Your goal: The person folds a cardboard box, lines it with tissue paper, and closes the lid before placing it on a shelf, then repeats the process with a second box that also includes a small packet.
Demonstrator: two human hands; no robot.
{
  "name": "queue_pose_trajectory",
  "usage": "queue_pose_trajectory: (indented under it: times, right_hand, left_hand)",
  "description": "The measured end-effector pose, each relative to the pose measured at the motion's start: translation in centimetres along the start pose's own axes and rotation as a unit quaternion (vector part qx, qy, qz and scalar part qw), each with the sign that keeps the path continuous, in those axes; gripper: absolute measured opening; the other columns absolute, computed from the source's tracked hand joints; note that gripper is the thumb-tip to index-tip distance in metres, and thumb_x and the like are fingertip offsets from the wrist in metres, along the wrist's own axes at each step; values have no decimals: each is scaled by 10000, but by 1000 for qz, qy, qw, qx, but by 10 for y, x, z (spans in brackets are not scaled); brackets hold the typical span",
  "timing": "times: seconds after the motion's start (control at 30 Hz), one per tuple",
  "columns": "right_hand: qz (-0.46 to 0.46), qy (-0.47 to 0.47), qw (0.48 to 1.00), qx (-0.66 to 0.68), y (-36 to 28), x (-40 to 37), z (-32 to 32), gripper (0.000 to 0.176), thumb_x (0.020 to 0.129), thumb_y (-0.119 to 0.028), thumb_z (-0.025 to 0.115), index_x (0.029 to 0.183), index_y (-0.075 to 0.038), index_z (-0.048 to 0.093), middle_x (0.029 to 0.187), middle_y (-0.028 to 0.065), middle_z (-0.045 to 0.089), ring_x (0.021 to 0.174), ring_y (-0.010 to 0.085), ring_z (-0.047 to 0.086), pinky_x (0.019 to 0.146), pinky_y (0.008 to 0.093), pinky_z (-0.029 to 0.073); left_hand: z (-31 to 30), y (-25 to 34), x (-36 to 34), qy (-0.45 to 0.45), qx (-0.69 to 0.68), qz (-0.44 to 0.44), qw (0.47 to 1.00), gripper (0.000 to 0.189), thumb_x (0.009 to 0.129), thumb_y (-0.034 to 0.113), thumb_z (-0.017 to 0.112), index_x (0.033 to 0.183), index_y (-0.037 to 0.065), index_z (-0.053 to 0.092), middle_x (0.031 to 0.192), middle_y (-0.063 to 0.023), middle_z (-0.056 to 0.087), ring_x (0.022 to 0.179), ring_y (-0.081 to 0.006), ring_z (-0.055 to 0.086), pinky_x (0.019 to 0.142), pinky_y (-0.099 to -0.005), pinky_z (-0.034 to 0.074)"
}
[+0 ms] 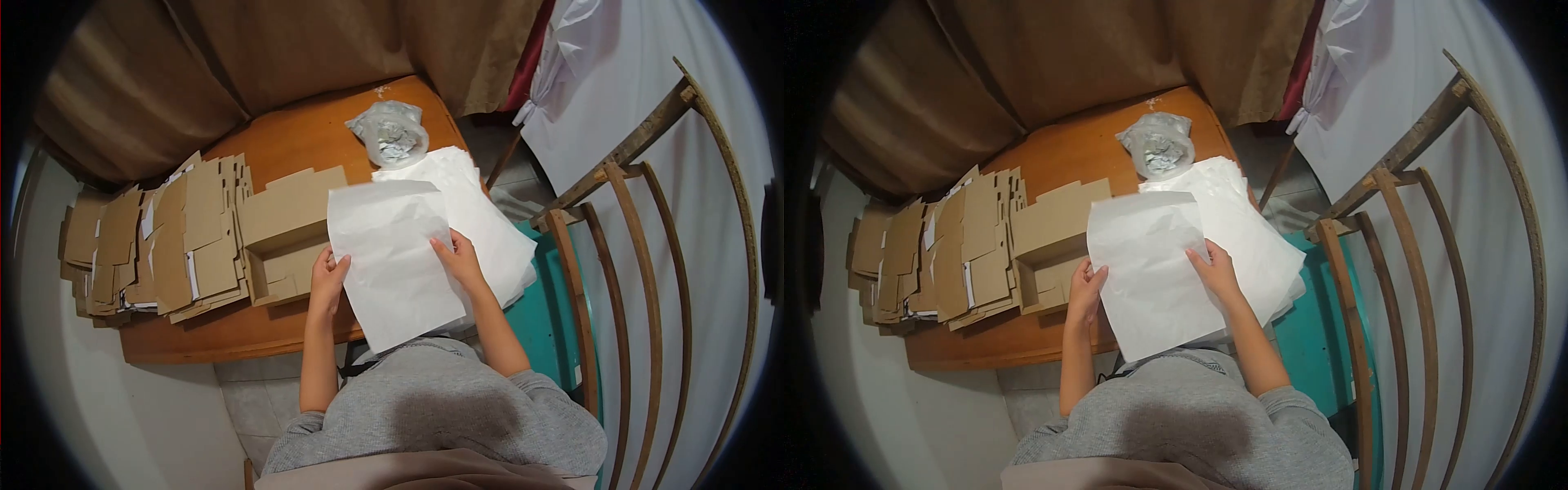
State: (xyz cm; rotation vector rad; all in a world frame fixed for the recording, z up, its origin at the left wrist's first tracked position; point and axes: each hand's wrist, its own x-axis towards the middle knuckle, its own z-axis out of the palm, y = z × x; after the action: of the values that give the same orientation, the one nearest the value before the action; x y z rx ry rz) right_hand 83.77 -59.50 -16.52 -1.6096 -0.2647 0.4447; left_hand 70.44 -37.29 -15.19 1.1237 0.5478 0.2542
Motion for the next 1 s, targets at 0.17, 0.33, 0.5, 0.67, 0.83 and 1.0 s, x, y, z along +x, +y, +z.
queue_pose_trajectory:
  times: [0.17,0.33,0.5,0.67,0.83,1.0]
  right_hand:
    - [-54,-13,995,-83,-1,9,55,354,865,-218,632,1090,54,594,957,140,671,880,171,619,794,279,469]
    - [-140,-20,988,-64,4,35,120,408,870,-215,623,1165,57,551,1034,179,646,967,190,602,848,291,452]
    - [-141,-33,988,-52,-8,78,169,467,844,-214,647,1201,54,508,1017,220,620,970,259,608,842,324,461]
    - [-50,-16,949,-311,-25,76,198,432,792,-178,680,1126,48,527,964,242,607,916,376,601,814,399,478]
    - [-125,58,930,-339,-14,64,209,476,753,-147,709,1143,37,506,1045,252,590,985,403,569,846,430,461]
    - [-133,52,921,-363,2,68,205,504,702,-114,749,1127,20,513,911,204,605,818,352,597,739,399,478]
  left_hand:
    - [-61,17,-6,108,137,30,984,200,882,70,596,1058,-12,549,867,-69,666,725,-84,588,624,-205,454]
    - [-116,48,4,155,149,76,974,176,865,68,621,1020,4,569,809,-28,649,684,-62,537,596,-201,419]
    - [-159,66,43,171,240,185,938,240,831,89,658,1033,3,562,743,-57,651,662,-97,571,606,-244,453]
    - [-183,69,71,176,418,197,869,392,761,109,717,1093,22,527,698,-90,644,578,-143,558,574,-281,463]
    - [-190,69,69,180,451,202,851,488,724,110,750,1129,20,494,687,-91,632,576,-179,568,580,-303,468]
    - [-196,65,62,156,480,207,838,608,692,84,765,1202,25,439,628,-92,599,583,-218,578,585,-321,474]
